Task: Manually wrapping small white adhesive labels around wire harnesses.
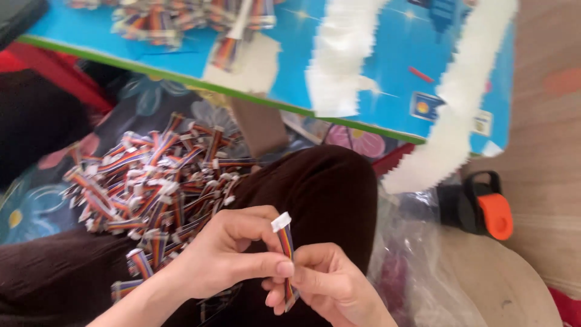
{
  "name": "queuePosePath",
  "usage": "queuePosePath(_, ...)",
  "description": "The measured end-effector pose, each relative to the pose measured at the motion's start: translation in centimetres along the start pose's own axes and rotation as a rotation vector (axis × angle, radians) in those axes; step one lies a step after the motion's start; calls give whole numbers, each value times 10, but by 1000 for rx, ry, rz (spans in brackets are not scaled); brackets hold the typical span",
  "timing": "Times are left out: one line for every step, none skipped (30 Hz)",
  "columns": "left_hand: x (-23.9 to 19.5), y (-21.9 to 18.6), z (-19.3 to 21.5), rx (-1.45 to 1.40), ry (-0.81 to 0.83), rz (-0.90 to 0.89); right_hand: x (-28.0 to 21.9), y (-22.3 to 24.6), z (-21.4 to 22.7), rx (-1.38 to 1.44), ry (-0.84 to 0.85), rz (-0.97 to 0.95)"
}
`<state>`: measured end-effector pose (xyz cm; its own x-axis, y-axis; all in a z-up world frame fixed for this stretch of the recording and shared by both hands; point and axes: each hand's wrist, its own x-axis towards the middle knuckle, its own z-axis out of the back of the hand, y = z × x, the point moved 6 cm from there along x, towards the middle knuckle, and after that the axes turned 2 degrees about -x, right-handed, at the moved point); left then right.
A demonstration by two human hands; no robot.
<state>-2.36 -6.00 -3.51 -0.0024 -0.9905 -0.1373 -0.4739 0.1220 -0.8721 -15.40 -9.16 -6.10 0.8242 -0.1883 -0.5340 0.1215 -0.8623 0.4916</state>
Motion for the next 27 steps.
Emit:
queuePosePath(5,3,-5,-79,22,13,-4,7,4,-100,-72,77)
queuePosePath(9,6,-9,-157,41,25,-9,15,7,-202,-143,151)
queuePosePath(15,6,-16,-157,54,28,-17,18,6,-200,-152,159)
queuePosePath(21,2,-20,8,22,-18,-29,35,12,-429,-340,349)
queuePosePath(26,-2,-23,172,-11,-64,-44,50,13,-657,-532,536)
queuePosePath(35,-3,-31,170,-4,-63,-46,52,30,-656,-539,538)
queuePosePath(42,-12,-38,365,-48,-176,-58,65,45,-604,-609,816)
queuePosePath(47,-21,-45,562,-98,-285,-73,72,59,-540,-669,1091)
queuePosePath(55,-22,-53,562,-96,-283,-73,78,70,-537,-672,1090)
queuePosePath(61,-32,-64,608,-90,-434,-69,82,83,-369,-572,1065)
queuePosePath(66,-41,-76,651,-83,-585,-64,87,95,-202,-472,1035)
queuePosePath(74,-40,-81,653,-78,-589,-66,87,97,-201,-472,1041)
queuePosePath(79,-43,-86,730,-129,-687,-67,85,99,-140,-424,1045)
queuePosePath(82,-45,-92,807,-182,-777,-67,82,102,-76,-375,1041)
queuePosePath(84,-45,-94,810,-181,-774,-68,82,102,-72,-375,1039)
queuePosePath(86,-47,-97,864,-200,-805,-69,82,102,-71,-344,1044)
queuePosePath(88,-47,-100,918,-218,-836,-70,83,101,-69,-313,1049)
queuePosePath(89,-47,-102,916,-213,-833,-71,86,98,-67,-319,1051)
queuePosePath(89,-47,-105,952,-210,-869,-72,90,92,-71,-273,1056)
queuePosePath(87,-47,-107,989,-208,-900,-73,92,85,-73,-227,1057)
queuePosePath(87,-46,-107,988,-203,-893,-74,91,85,-68,-233,1055)
queuePosePath(87,-45,-110,1057,-176,-925,-74,92,84,-55,-216,1046)
queuePosePath(87,-45,-112,1126,-148,-956,-73,93,83,-42,-199,1038)
queuePosePath(89,-42,-110,1128,-148,-954,-74,93,83,-40,-199,1036)
queuePosePath(90,-37,-112,1200,-106,-969,-74,93,84,-28,-195,1023)
queuePosePath(92,-31,-114,1272,-64,-986,-74,93,84,-19,-190,1011)
queuePosePath(88,-32,-112,1274,-65,-986,-75,92,85,-18,-188,1010)
